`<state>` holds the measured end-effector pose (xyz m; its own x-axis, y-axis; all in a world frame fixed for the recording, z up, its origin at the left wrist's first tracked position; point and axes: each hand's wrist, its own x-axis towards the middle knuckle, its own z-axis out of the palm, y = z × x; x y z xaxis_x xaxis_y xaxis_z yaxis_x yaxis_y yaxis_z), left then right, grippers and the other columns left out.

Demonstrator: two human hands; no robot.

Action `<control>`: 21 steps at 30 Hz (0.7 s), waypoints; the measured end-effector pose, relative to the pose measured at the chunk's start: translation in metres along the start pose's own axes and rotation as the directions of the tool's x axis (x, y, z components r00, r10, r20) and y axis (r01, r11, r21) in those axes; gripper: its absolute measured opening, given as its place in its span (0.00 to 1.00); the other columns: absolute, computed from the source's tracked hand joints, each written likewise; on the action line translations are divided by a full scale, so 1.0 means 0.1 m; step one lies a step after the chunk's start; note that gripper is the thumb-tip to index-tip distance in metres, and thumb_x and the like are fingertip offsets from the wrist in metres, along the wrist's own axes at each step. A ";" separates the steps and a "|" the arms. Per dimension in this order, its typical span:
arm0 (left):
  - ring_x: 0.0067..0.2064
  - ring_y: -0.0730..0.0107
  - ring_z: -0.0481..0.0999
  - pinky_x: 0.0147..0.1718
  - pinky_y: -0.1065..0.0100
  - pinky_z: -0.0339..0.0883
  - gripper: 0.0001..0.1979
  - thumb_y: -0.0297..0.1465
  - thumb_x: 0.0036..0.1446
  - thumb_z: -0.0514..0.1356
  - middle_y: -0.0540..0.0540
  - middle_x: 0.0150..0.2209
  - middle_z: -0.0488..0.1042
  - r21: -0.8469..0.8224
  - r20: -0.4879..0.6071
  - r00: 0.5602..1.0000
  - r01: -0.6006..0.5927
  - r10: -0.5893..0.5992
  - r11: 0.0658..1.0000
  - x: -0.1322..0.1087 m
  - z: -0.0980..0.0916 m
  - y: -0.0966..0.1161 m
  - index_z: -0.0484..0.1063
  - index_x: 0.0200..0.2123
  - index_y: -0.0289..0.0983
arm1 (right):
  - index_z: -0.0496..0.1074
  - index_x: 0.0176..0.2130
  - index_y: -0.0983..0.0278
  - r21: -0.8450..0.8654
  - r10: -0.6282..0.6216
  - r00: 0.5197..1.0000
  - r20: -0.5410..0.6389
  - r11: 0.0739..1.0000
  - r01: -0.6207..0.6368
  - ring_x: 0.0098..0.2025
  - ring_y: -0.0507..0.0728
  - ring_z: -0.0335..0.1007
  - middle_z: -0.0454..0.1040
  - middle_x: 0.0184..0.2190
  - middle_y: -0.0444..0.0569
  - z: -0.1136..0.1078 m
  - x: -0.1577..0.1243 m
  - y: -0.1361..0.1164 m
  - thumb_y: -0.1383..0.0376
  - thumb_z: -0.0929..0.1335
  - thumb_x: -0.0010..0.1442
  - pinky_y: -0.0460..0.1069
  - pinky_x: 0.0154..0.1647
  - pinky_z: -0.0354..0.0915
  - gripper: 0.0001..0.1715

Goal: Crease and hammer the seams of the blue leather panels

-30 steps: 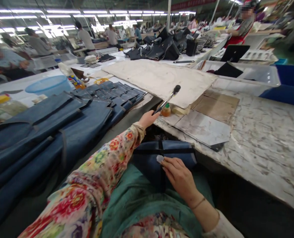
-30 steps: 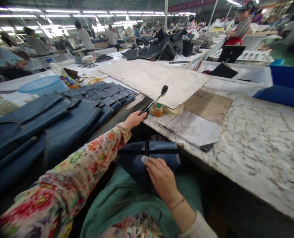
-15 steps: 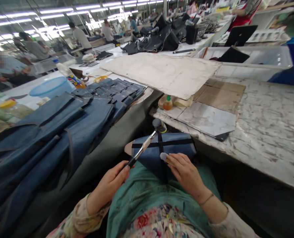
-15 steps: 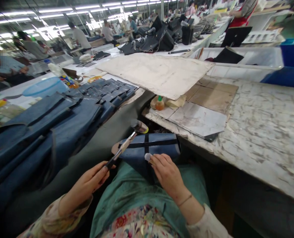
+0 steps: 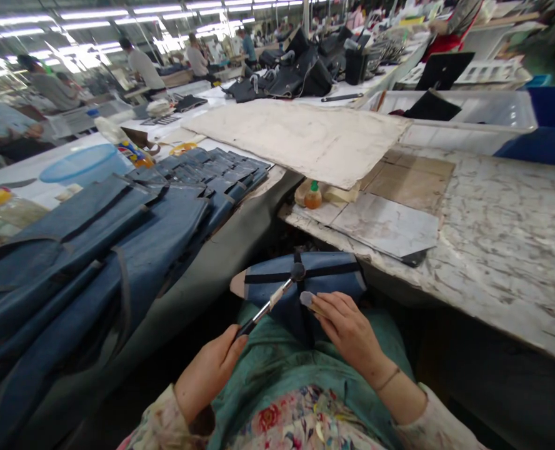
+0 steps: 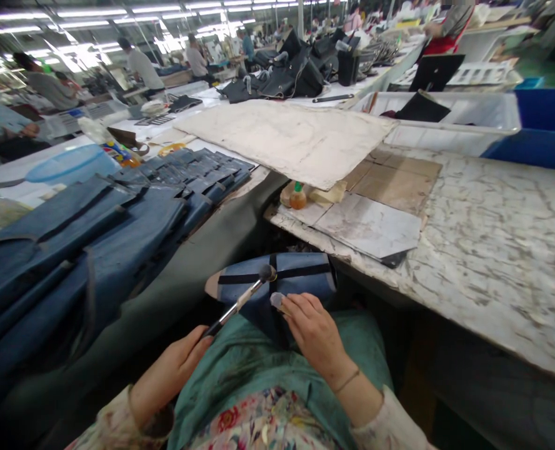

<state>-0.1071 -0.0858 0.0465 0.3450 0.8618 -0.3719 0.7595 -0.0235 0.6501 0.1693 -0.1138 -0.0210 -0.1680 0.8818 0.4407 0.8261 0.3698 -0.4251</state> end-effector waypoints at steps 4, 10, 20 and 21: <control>0.32 0.68 0.73 0.34 0.70 0.64 0.17 0.42 0.61 0.45 0.49 0.30 0.73 -0.006 -0.001 1.000 -0.017 0.017 1.000 0.03 0.04 -0.04 0.66 0.39 0.38 | 0.66 0.53 0.63 0.011 -0.011 1.000 0.007 1.000 0.011 0.49 0.56 0.64 0.71 0.47 0.50 -0.01 -0.01 0.00 0.69 0.61 0.62 0.56 0.52 0.66 0.19; 0.35 0.66 0.74 0.37 0.69 0.64 0.17 0.42 0.61 0.44 0.47 0.32 0.74 0.041 0.007 1.000 -0.010 0.010 0.999 0.08 0.04 -0.02 0.66 0.39 0.38 | 0.65 0.53 0.62 0.016 0.002 1.000 0.008 1.000 -0.002 0.50 0.57 0.64 0.71 0.48 0.50 -0.01 -0.02 0.00 0.69 0.60 0.62 0.56 0.52 0.66 0.20; 0.33 0.67 0.73 0.35 0.69 0.63 0.16 0.41 0.62 0.43 0.48 0.30 0.72 0.085 0.059 0.997 -0.061 0.056 0.994 0.29 0.07 0.24 0.64 0.36 0.39 | 0.67 0.52 0.62 0.008 0.008 1.000 -0.015 1.000 -0.007 0.49 0.57 0.65 0.71 0.47 0.50 -0.02 0.00 -0.03 0.69 0.60 0.62 0.55 0.52 0.66 0.19; 0.32 0.68 0.73 0.35 0.69 0.63 0.16 0.41 0.62 0.43 0.48 0.30 0.72 0.097 0.079 0.996 -0.059 0.052 0.994 0.30 0.07 0.28 0.64 0.35 0.39 | 0.67 0.52 0.62 0.005 0.009 1.000 -0.008 1.000 -0.009 0.49 0.57 0.65 0.71 0.47 0.50 -0.02 0.00 -0.03 0.69 0.60 0.62 0.55 0.52 0.66 0.19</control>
<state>-0.0714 -0.0640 0.0483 0.4262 0.8169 -0.3887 0.7876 -0.1237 0.6036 0.1682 -0.1154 -0.0182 -0.1560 0.8829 0.4428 0.8251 0.3629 -0.4330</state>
